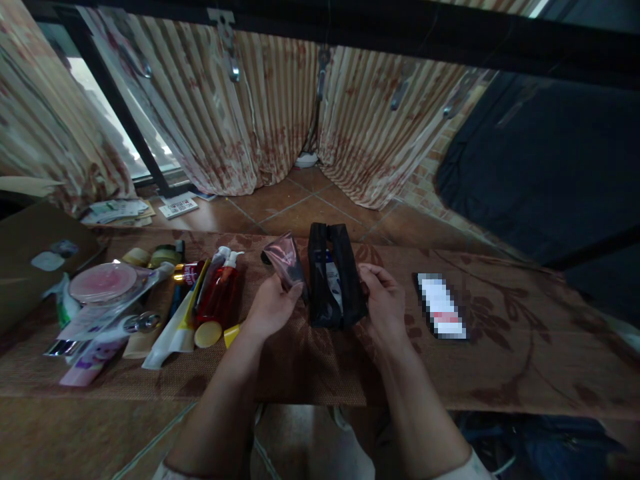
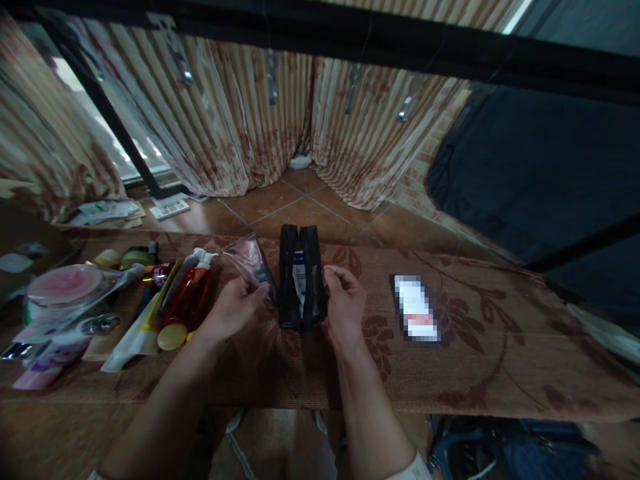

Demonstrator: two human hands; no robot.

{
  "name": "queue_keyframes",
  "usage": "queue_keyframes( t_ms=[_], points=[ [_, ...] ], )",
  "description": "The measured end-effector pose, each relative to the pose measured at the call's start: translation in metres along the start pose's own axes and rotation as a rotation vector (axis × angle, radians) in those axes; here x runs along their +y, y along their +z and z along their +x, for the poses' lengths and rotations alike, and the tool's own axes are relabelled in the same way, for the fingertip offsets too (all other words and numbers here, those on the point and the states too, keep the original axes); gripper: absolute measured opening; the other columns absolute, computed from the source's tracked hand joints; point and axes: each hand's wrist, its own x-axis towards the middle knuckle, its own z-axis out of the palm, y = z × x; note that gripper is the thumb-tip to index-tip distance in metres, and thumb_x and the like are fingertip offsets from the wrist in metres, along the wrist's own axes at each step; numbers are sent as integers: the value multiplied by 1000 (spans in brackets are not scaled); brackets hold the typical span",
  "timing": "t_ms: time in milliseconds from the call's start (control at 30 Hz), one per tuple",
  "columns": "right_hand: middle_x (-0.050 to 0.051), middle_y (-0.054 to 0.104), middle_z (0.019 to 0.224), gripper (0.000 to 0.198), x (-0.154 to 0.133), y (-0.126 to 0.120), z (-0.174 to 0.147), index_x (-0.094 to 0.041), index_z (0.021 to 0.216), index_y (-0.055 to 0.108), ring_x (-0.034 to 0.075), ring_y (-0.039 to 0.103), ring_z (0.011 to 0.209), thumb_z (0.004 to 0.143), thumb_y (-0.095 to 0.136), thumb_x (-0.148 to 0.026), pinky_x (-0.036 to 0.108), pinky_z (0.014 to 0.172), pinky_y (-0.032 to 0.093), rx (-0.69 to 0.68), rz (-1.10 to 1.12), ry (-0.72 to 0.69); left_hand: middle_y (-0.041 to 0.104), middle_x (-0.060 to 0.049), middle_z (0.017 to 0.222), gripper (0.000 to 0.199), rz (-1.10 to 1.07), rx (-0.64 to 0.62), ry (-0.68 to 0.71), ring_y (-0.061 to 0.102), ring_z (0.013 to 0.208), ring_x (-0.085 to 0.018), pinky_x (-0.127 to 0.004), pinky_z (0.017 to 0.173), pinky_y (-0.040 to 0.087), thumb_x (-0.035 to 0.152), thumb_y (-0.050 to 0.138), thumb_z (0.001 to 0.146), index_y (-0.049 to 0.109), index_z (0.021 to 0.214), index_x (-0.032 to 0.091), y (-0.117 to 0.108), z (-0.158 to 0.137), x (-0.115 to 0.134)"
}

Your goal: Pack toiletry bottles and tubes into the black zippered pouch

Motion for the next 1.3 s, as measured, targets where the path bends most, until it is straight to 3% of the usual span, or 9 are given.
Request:
queue_keyframes(
  t_ms=[200,400,667,1067,1300],
  points=[
    [0,68,73,21,0,0,0,-20,75,70,13,57,64,64,74,-36,27,62,44,6,6,-1,73,-6,85,24,-225,51,-71,64,76,-21,-31,75,48,37,67,74,70,84,15,-1,1,2],
    [-2,67,70,20,-1,1,-1,-19,74,71,11,56,62,63,75,-34,25,61,42,11,8,-9,71,-4,77,24,-343,82,-127,62,71,-18,-30,73,47,37,73,69,71,78,14,-3,-3,10],
    [-1,67,72,20,-1,0,-1,-20,75,70,12,55,62,64,73,-36,26,61,42,-6,-14,-11,72,-6,84,29,-610,111,-272,64,75,-19,-33,75,50,37,78,66,71,82,14,0,-6,15],
    [0,69,75,20,1,-1,0,-20,76,71,13,58,66,65,73,-36,27,63,44,-1,-20,-24,69,-5,85,36,-590,-65,-232,63,76,-19,-33,73,49,21,78,59,65,92,14,-3,-7,13],
    [0,69,75,20,2,0,0,-20,76,71,14,59,67,64,74,-36,27,64,45,0,-3,-21,67,-2,79,34,-603,-60,-199,60,72,-17,-28,67,47,13,73,57,63,90,15,-2,-7,14]
  ],
)
